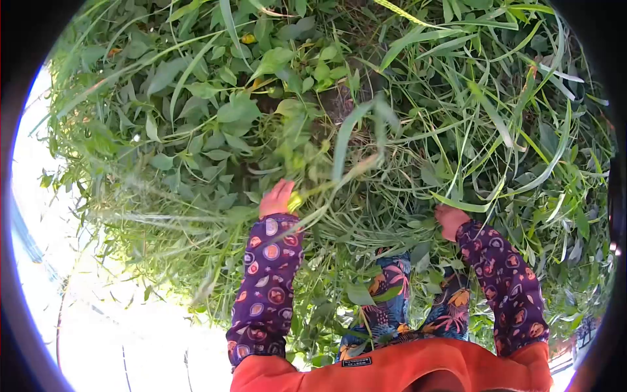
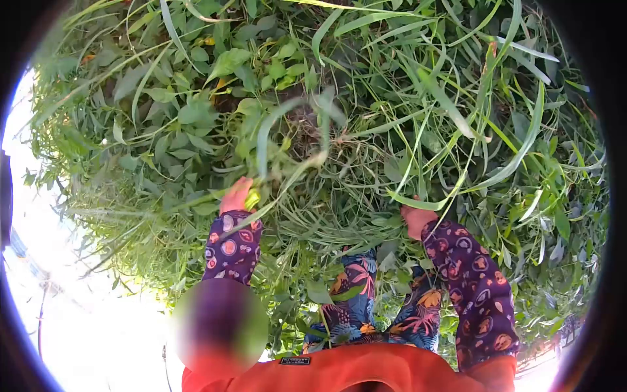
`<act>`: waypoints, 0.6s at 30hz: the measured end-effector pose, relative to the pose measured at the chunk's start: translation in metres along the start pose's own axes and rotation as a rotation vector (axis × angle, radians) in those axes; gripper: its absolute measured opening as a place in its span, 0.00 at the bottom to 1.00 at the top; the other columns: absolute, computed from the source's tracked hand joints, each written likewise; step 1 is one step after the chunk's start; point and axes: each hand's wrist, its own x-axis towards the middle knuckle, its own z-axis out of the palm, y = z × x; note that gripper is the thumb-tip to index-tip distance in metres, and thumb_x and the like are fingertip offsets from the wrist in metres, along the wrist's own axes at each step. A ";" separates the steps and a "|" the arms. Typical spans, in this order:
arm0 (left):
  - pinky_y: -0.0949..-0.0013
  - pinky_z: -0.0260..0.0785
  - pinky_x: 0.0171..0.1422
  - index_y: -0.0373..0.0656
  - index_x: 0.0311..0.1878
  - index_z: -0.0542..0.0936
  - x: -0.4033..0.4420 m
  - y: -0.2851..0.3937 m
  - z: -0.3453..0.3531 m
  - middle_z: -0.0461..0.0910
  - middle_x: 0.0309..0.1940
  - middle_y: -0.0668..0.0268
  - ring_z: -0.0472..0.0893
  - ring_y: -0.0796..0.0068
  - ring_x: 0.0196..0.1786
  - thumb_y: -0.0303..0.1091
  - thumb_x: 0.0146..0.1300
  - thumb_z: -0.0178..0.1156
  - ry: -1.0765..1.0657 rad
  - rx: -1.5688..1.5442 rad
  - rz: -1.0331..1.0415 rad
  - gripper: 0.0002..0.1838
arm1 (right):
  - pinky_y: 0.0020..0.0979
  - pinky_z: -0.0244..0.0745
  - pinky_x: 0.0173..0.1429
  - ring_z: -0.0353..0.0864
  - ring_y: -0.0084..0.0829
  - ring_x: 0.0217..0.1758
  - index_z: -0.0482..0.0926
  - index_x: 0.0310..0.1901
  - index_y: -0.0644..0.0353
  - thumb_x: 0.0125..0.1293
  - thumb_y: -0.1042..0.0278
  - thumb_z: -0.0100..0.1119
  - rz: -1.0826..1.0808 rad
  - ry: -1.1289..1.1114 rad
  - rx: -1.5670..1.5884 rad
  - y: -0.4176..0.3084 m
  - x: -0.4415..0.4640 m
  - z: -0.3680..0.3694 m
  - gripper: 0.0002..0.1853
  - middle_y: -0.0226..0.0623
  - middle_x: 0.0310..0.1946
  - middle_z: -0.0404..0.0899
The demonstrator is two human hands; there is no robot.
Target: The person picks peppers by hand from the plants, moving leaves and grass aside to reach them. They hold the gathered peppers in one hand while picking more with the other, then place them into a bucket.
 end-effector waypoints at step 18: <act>0.60 0.58 0.63 0.59 0.49 0.76 0.093 -0.091 -0.071 0.72 0.56 0.65 0.64 0.57 0.63 0.52 0.49 0.59 0.383 0.431 -0.122 0.23 | 0.41 0.70 0.52 0.74 0.47 0.44 0.78 0.31 0.59 0.49 0.68 0.55 0.202 0.354 -0.125 0.017 0.034 0.057 0.08 0.47 0.36 0.77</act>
